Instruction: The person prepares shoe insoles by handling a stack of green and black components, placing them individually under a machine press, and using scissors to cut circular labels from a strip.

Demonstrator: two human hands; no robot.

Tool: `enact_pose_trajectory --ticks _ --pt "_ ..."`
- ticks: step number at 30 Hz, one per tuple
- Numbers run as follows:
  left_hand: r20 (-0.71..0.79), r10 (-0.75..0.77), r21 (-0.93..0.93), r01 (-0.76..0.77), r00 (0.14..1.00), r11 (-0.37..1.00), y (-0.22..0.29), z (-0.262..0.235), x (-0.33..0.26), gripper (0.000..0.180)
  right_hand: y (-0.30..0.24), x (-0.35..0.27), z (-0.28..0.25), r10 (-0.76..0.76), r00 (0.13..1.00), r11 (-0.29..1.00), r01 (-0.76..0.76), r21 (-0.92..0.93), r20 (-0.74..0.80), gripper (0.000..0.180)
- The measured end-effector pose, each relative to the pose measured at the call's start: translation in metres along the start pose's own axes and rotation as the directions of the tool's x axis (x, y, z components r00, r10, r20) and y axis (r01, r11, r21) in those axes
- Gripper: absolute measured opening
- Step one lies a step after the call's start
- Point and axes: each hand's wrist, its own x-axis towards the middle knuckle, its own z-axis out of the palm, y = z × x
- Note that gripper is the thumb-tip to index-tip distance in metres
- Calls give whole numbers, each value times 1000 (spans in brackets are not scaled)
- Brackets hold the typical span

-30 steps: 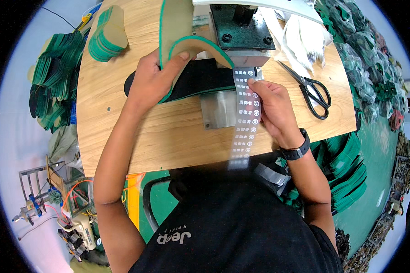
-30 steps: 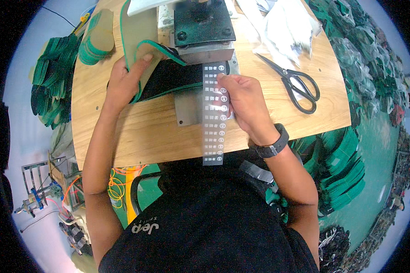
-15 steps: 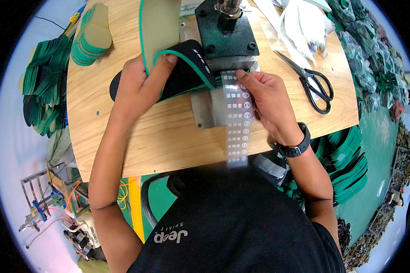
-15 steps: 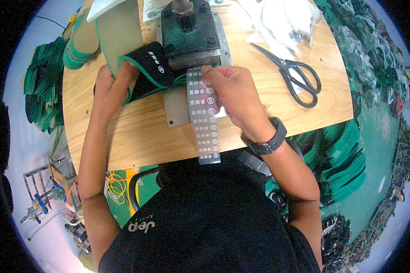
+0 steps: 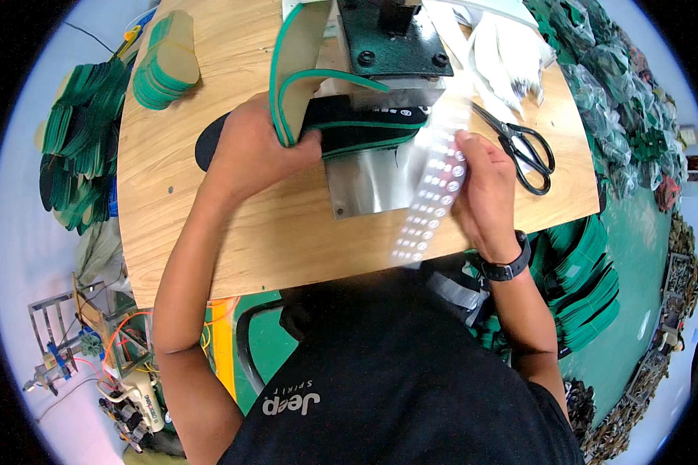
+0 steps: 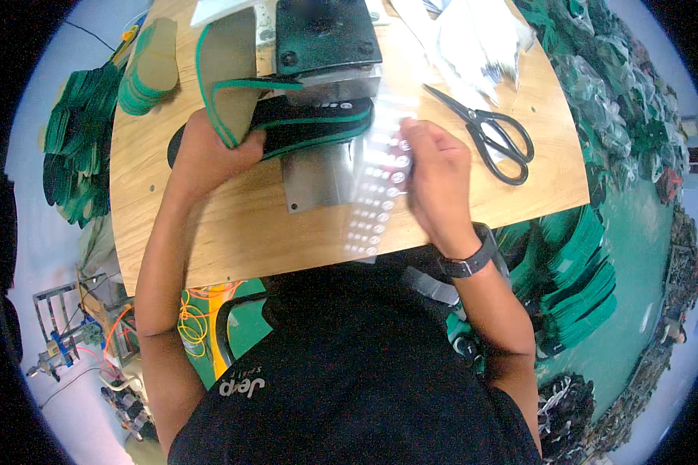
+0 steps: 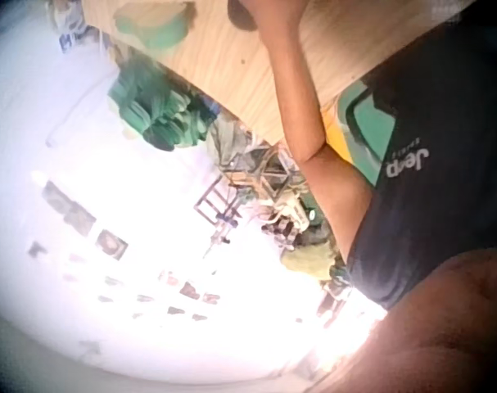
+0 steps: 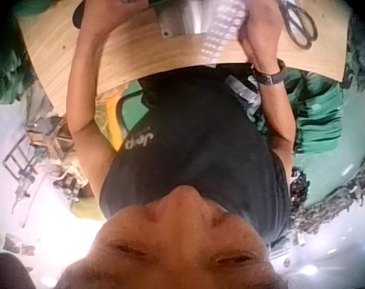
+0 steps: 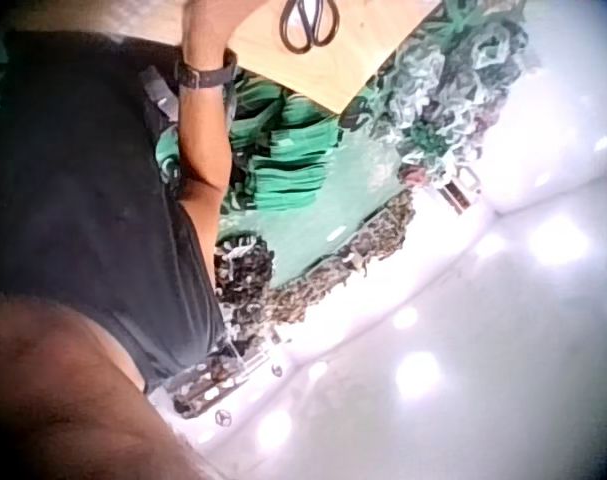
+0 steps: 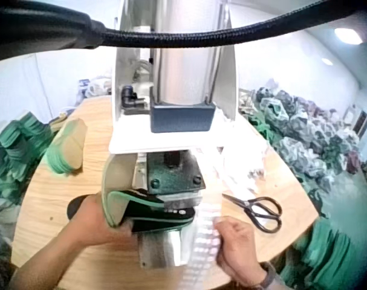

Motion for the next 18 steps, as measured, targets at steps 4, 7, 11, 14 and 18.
enact_pose_trajectory --ticks 4,7,11,14,18 --pt "-96 -144 -438 88 985 895 -11 -3 -4 29 -7 7 10 170 982 981 -161 -108 79 23" --pt "-268 -101 -582 -78 958 809 -12 0 -3 25 -5 13 16 250 953 948 -204 -245 172 25" --pt "-233 -106 -555 -43 967 831 -15 -1 -5 19 -4 15 20 249 950 930 -181 -319 188 27" --pt "-197 -110 -518 -9 974 855 -21 -2 -5 15 -2 16 20 249 951 925 -177 -335 183 27" --pt "-219 -125 -456 12 968 890 -14 -3 -6 15 -3 15 23 240 954 915 -159 -370 183 28"
